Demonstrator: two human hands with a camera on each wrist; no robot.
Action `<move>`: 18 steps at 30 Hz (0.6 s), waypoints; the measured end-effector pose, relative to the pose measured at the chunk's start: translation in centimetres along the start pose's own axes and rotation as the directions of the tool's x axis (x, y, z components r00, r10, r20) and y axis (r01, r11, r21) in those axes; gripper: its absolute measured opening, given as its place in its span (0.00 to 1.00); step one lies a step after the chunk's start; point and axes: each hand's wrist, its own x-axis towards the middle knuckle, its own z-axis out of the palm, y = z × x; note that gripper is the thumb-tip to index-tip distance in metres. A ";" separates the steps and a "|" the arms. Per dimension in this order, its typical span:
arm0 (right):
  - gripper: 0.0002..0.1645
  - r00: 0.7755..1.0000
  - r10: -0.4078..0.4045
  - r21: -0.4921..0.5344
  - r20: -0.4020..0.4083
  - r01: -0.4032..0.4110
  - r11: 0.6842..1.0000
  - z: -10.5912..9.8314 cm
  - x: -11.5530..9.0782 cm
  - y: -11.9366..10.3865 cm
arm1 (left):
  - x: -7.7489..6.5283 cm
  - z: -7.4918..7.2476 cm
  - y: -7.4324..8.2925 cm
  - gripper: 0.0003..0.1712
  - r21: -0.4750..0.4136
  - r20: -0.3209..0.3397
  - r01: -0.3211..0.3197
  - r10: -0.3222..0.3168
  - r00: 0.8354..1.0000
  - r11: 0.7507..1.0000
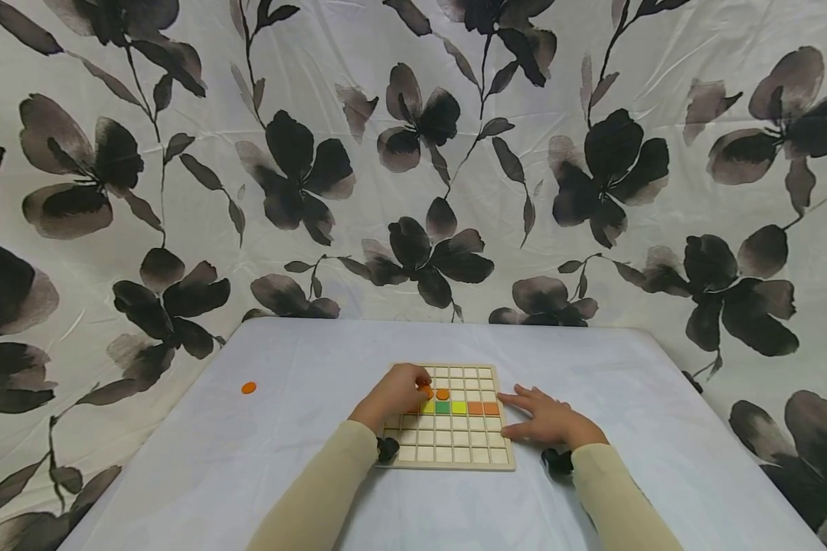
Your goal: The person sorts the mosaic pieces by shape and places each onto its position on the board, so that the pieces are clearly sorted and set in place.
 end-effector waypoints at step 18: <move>0.49 1.000 -0.004 -0.012 -0.007 0.004 1.000 0.3 0.4 0.5 | 1.2 1.6 1.8 0.16 0.032 0.030 -0.047 0.046 0.998 0.998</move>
